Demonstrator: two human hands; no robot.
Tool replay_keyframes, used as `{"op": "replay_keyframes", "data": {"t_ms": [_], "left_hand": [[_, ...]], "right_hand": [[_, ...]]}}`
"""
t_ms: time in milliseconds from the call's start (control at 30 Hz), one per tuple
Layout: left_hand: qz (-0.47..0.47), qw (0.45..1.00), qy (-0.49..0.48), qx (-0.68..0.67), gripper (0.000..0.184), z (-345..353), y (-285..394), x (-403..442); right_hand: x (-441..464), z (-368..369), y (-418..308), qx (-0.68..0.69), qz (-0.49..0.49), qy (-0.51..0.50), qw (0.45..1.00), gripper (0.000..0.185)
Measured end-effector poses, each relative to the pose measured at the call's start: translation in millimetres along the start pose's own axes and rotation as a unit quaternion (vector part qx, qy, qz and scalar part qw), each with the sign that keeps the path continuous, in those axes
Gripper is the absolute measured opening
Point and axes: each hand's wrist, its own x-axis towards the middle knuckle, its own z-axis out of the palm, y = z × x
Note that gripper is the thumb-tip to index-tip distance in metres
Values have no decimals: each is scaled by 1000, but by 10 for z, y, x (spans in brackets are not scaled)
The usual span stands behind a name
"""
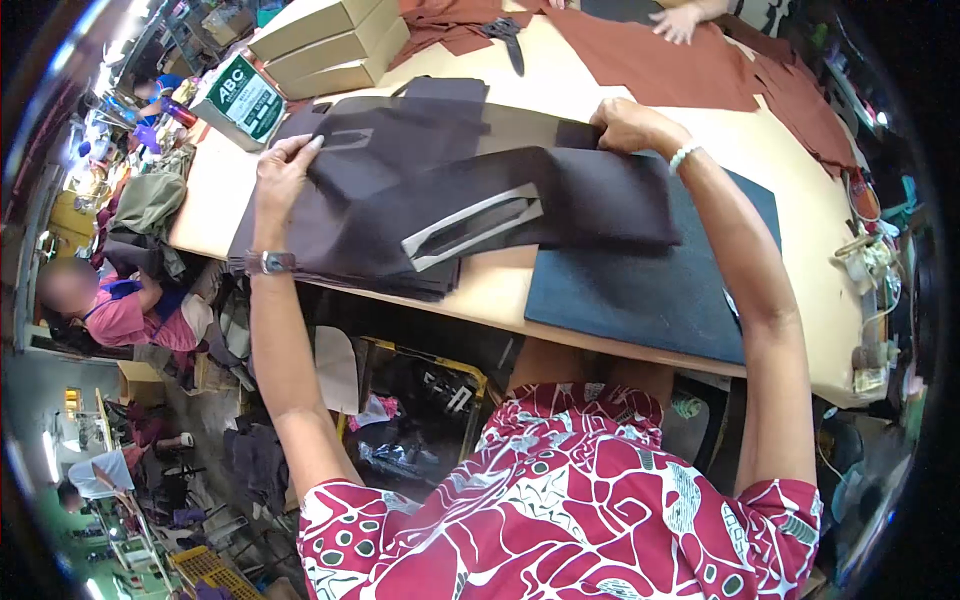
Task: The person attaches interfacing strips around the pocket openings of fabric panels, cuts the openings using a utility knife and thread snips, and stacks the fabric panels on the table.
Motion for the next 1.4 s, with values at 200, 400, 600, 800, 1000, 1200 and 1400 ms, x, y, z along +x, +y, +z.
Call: {"op": "replay_keyframes", "data": {"t_ms": [200, 400, 600, 800, 1000, 1200, 1400], "left_hand": [[19, 926, -108, 362, 31, -318, -172, 888], [79, 947, 125, 286, 35, -455, -205, 2165], [-78, 928, 270, -246, 42, -688, 485, 2148], [-104, 932, 249, -242, 22, -1020, -383, 1761], [-54, 962, 201, -177, 41, -1125, -1403, 1191], [-206, 952, 221, -54, 47, -1042, -1723, 644], [-212, 954, 213, -4, 59, -1004, -2073, 302]], "right_hand": [[640, -268, 347, 55, 54, 192, 978, 29], [815, -1005, -15, 19, 129, 512, 849, 17], [832, -1486, -199, 142, -112, 700, 691, 22], [427, -765, -845, -15, -132, 532, 836, 27], [643, 325, -1274, 3, -298, 467, 833, 20], [381, 902, -1710, 29, -328, 299, 896, 21], [191, 1094, -1960, 19, -319, 222, 921, 27]]}}
